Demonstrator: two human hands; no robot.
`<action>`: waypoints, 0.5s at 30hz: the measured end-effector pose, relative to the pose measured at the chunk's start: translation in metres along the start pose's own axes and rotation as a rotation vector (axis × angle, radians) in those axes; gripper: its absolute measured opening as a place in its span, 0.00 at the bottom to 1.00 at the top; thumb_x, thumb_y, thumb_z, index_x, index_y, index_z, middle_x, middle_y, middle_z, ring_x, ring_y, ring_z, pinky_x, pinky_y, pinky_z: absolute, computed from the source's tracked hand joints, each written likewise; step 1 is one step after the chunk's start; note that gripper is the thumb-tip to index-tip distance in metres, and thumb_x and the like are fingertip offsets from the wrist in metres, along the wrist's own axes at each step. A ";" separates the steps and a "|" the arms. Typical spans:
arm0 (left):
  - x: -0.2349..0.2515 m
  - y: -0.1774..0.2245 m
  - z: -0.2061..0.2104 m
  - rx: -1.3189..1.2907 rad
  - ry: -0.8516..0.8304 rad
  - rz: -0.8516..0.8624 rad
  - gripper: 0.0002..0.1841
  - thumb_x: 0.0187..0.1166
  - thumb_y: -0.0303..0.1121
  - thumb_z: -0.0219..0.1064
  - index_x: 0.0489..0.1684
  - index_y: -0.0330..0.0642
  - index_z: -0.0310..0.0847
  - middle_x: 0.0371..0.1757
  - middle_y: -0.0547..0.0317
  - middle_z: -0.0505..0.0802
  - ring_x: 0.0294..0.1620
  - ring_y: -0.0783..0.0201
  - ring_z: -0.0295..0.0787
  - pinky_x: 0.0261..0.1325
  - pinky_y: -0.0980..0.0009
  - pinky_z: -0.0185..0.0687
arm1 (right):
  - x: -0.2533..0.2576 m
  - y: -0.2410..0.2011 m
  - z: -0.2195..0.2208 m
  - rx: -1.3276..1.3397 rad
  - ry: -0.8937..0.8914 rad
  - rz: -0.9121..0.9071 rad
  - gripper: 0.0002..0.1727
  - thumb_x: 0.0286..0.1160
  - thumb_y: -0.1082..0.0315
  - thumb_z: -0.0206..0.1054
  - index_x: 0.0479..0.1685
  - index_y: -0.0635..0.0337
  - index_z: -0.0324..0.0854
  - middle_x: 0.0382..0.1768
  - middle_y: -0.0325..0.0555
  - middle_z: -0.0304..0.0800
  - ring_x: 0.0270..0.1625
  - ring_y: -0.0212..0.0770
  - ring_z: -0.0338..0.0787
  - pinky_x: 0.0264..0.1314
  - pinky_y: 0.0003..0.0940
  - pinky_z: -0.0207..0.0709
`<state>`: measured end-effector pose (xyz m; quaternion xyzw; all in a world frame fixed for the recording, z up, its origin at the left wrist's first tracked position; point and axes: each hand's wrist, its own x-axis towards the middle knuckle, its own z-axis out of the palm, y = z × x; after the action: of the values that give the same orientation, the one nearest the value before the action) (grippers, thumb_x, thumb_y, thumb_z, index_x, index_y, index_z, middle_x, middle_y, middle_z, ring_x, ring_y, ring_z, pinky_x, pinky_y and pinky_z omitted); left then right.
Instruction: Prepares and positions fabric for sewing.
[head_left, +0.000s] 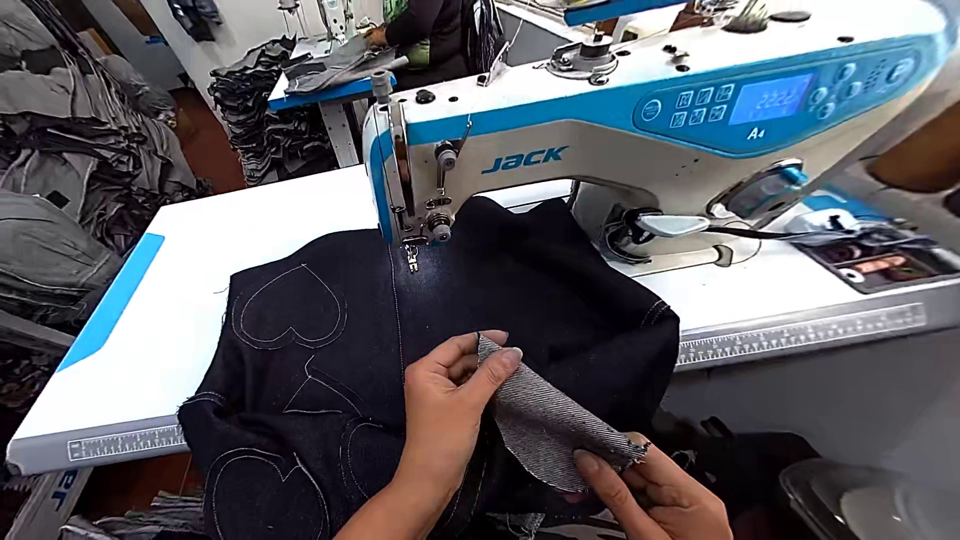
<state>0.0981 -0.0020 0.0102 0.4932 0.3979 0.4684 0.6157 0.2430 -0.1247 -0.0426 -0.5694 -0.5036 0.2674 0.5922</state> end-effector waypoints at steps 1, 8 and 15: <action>0.000 0.001 0.000 -0.010 -0.003 -0.004 0.10 0.75 0.26 0.74 0.52 0.38 0.92 0.37 0.51 0.97 0.38 0.64 0.95 0.45 0.71 0.90 | 0.000 -0.001 0.000 0.022 -0.010 0.009 0.05 0.81 0.72 0.65 0.49 0.59 0.80 0.35 0.23 0.95 0.34 0.19 0.93 0.37 0.19 0.90; 0.000 0.005 -0.001 -0.034 0.031 0.075 0.05 0.75 0.27 0.74 0.42 0.38 0.93 0.33 0.53 0.96 0.33 0.68 0.93 0.39 0.75 0.89 | -0.004 -0.013 -0.006 0.330 -0.202 0.191 0.10 0.81 0.72 0.66 0.56 0.49 0.81 0.43 0.24 0.98 0.40 0.27 0.97 0.45 0.29 0.94; -0.002 0.009 0.001 0.184 -0.057 0.214 0.07 0.74 0.29 0.76 0.46 0.42 0.93 0.32 0.59 0.95 0.28 0.70 0.89 0.34 0.76 0.87 | 0.019 -0.016 0.002 0.108 -0.039 0.103 0.12 0.79 0.56 0.68 0.48 0.54 0.86 0.37 0.29 0.94 0.40 0.23 0.93 0.42 0.20 0.88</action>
<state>0.0973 -0.0035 0.0198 0.6001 0.3668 0.4787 0.5255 0.2435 -0.1098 -0.0221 -0.5565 -0.4697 0.3356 0.5975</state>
